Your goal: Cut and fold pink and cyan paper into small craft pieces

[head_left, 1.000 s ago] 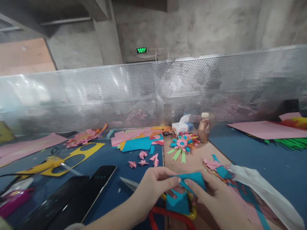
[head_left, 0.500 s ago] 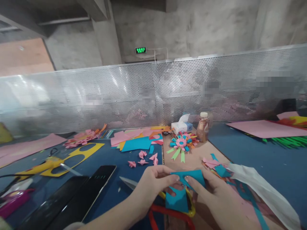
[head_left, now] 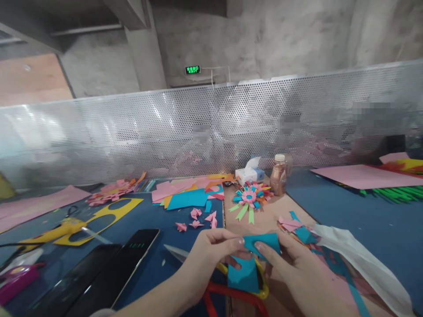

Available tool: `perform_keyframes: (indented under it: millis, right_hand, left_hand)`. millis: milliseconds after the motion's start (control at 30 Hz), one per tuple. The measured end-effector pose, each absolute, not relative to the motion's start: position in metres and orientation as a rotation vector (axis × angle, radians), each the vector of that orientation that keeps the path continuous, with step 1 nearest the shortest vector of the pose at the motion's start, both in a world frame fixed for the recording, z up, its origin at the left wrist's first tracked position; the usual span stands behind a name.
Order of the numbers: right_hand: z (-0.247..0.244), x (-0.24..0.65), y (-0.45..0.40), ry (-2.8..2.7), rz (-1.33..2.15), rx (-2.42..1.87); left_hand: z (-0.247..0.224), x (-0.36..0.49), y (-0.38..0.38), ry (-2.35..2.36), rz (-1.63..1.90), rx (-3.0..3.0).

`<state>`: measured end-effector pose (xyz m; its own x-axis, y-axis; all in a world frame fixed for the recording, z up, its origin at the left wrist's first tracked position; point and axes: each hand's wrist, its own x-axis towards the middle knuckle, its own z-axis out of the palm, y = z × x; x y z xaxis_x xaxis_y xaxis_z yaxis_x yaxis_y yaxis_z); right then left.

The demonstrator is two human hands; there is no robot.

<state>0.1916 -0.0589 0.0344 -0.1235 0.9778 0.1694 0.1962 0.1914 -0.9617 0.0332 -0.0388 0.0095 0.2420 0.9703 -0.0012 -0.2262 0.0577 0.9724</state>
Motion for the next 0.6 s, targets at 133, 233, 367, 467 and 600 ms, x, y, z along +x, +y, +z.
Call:
perform_keyframes:
  millis: [133,233,367,467,600]
  right_hand:
    - [0.0382,0.1923,-0.0583,-1.557,0.999,-1.2]
    - [0.0374,0.1932,-0.056,-1.575,0.934,-1.24]
    - [0.0315,0.1931,-0.0532,-1.537,0.9,-1.233]
    - [0.0293,0.1925,-0.053,-1.54,0.896,-1.228]
    - [0.0305,0.1925,-0.0546,-1.542,0.958,-1.2]
  left_hand:
    - [0.0096,0.0329,-0.0391,0.896,1.115,1.155]
    - [0.011,0.0321,-0.0397,0.933,1.094,1.23]
    - [0.0123,0.0317,-0.0387,0.958,1.097,1.237]
    - [0.0128,0.0321,-0.038,0.961,1.104,1.235]
    - [0.0127,0.033,-0.0382,0.953,1.111,1.224]
